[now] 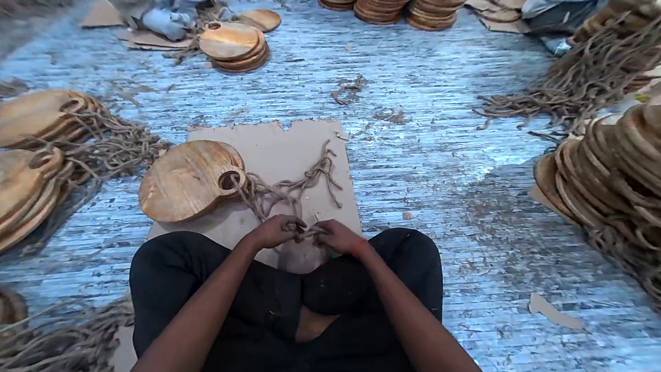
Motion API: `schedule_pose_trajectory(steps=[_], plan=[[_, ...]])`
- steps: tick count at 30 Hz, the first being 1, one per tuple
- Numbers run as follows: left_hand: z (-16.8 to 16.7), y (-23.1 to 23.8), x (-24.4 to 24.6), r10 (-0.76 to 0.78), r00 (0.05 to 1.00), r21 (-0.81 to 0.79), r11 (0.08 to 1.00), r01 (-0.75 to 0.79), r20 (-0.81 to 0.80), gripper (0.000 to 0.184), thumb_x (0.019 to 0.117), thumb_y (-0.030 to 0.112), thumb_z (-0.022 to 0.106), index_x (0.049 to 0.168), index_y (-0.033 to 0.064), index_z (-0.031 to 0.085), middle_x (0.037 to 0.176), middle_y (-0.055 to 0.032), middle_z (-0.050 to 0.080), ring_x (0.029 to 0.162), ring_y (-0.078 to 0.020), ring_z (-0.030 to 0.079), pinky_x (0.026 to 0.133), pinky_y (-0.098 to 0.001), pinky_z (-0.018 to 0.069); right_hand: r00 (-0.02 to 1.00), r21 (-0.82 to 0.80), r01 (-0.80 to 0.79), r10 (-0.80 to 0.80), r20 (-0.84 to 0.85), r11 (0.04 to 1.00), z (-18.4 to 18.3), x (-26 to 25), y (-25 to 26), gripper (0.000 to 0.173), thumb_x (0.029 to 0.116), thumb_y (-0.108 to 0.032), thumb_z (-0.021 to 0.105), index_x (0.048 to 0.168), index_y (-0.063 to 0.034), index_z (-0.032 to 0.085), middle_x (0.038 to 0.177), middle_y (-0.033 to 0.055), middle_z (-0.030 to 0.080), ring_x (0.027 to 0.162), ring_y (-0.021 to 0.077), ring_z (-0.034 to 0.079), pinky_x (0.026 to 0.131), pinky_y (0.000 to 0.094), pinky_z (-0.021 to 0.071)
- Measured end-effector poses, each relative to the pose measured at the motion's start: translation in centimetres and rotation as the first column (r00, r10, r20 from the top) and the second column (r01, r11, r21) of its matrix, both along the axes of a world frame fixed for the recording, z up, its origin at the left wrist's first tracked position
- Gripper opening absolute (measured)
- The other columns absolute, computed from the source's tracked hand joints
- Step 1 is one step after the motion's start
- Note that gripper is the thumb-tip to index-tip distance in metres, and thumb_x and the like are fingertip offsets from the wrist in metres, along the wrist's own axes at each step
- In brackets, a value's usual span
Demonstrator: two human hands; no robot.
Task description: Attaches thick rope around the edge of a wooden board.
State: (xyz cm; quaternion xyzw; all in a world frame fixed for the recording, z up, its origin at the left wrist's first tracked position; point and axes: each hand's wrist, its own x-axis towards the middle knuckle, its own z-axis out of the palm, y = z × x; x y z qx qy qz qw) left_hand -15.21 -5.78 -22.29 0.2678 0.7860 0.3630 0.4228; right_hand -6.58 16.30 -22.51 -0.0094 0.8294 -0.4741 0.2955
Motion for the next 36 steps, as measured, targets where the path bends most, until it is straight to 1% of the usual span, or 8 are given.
schedule_pose_trajectory(steps=[4,8,11,16,22,27,31,36], plan=[[0.2,2.1,0.7,0.042,0.998,0.112,0.993,-0.048,0.052,0.027,0.1056,0.013,0.054,0.127,-0.0017,0.064,0.1,-0.0116,0.071,0.088,-0.0132,0.07,0.09,-0.0346,0.0575,0.961,0.042,0.259,-0.254,-0.109,0.965,1.7,0.6,3.3,0.024,0.1058,-0.022,0.06,0.11,0.0004,0.068,0.08,0.0156,0.062,0.066,0.0258,0.057,0.063,0.0455,0.0486],[-0.8,2.6,0.5,0.168,0.985,0.148,0.974,-0.171,0.032,0.024,0.1063,0.017,0.056,0.12,-0.0013,0.065,0.093,-0.0073,0.069,0.076,-0.0101,0.065,0.076,-0.0294,0.0564,0.968,0.393,0.215,-0.141,-0.209,0.894,0.3,-1.4,5.0,0.028,0.102,-0.031,0.066,0.119,-0.0096,0.073,0.106,0.0188,0.074,0.1,0.0398,0.071,0.086,0.0647,0.0535],[-2.1,3.1,0.2,0.202,0.977,0.057,0.978,-0.199,-0.063,0.029,0.096,0.023,0.074,0.115,0.0004,0.07,0.098,-0.0128,0.07,0.089,-0.0198,0.066,0.087,-0.0418,0.0542,0.97,0.507,0.214,-0.121,-0.209,0.835,0.1,-2.0,4.6,0.025,0.0988,-0.023,0.07,0.12,-0.0104,0.073,0.115,0.0188,0.072,0.107,0.0413,0.069,0.087,0.0653,0.053],[-2.2,4.3,0.0,0.207,0.977,0.02,0.978,-0.206,-0.045,0.028,0.1026,0.02,0.064,0.121,-0.001,0.069,0.113,-0.0168,0.069,0.097,-0.0233,0.067,0.093,-0.0427,0.0538,0.946,0.328,0.169,-0.06,-0.318,0.929,-1.3,-2.3,2.8,0.056,0.0866,-0.023,0.084,0.139,-0.0165,0.065,0.145,0.0088,0.061,0.131,0.0316,0.06,0.106,0.0589,0.049],[-2.2,5.1,0.3,0.335,0.94,0.09,0.936,-0.339,0.058,0.022,0.105,0.015,0.059,0.12,-0.0016,0.065,0.102,-0.0137,0.072,0.087,-0.0192,0.07,0.082,-0.037,0.0575,0.954,0.189,0.191,-0.137,-0.267,0.963,-2.7,-2.9,1.4,0.032,0.0969,-0.021,0.074,0.127,-0.0126,0.067,0.111,0.0151,0.074,0.102,0.0352,0.071,0.09,0.0611,0.0543],[-3.0,4.8,0.1,0.379,0.925,0.029,0.925,-0.38,0.04,0.018,0.1025,0.016,0.065,0.114,0.0021,0.068,0.099,-0.0114,0.071,0.082,-0.0187,0.067,0.076,-0.0375,0.0546,0.957,0.054,0.25,-0.238,-0.165,0.967,-4.6,-3.2,2.3,0.023,0.0972,-0.022,0.074,0.113,-0.006,0.074,0.092,0.0151,0.074,0.078,0.0288,0.071,0.078,0.0517,0.0577],[-4.1,5.4,0.7,0.454,0.889,-0.078,0.89,-0.449,0.066,0.022,0.1061,0.019,0.058,0.113,0.0012,0.07,0.099,-0.0107,0.072,0.082,-0.0179,0.066,0.077,-0.0373,0.054,0.942,0.143,0.333,-0.321,-0.099,0.932,-4.6,-3.0,2.3,0.025,0.0954,-0.025,0.076,0.105,-0.0017,0.073,0.089,0.0189,0.072,0.079,0.0344,0.069,0.075,0.0569,0.0551],[-5.1,7.0,1.0,0.49,0.872,-0.176,0.858,-0.482,0.0,0.027,0.1054,0.023,0.059,0.111,0.0005,0.072,0.1,-0.0175,0.071,0.091,-0.0276,0.067,0.088,-0.0485,0.0532,0.954,0.317,0.278,-0.299,0.017,0.907,-4.0,-3.9,2.0,0.028,0.0975,-0.03,0.073,0.114,-0.0069,0.074,0.107,0.0203,0.073,0.102,0.0389,0.07,0.086,0.0624,0.0538]])
